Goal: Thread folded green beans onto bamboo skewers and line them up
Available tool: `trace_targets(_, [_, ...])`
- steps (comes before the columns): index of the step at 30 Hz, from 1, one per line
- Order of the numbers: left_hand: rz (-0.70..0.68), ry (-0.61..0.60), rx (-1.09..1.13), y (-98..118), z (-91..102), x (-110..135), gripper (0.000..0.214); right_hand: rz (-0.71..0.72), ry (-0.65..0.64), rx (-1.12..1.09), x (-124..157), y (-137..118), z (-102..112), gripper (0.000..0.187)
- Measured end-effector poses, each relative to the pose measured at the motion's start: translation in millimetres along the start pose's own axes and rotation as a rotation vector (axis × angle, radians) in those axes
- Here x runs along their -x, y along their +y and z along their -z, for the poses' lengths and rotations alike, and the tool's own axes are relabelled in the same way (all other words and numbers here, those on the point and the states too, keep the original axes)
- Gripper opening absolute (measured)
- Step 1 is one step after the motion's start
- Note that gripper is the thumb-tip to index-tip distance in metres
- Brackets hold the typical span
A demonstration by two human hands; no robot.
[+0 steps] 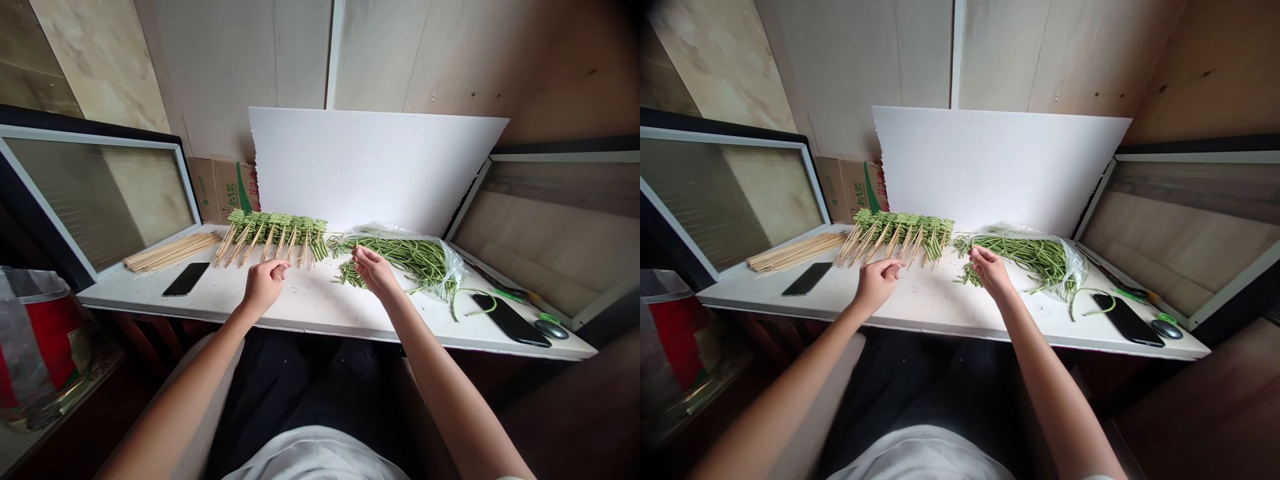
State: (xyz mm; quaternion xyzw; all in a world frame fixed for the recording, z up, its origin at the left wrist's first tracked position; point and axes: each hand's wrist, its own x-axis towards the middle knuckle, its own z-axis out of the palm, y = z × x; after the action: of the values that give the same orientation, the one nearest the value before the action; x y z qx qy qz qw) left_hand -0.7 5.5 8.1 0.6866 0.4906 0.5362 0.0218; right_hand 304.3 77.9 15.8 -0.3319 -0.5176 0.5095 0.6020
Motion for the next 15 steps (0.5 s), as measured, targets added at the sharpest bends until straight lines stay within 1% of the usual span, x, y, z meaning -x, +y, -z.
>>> trace_targets(5, [-0.052, -0.011, -0.020, 1, 2.8, 0, 0.027, -0.042, -0.067, -0.136, 6, -11, -8, 0.041])
trace_targets(9, [-0.066, -0.012, -0.024, -1, 3.2, -1, 0.028, -0.048, -0.114, -0.226, 8, -11, -11, 0.032])
trace_targets(12, [-0.056, -0.023, -0.026, -1, -0.2, 1, 0.027, -0.038, -0.129, -0.209, 8, -8, -13, 0.032])
trace_targets(15, [-0.047, -0.036, -0.043, 0, -4.4, 4, 0.026, -0.029, -0.112, -0.174, 8, -6, -14, 0.037])
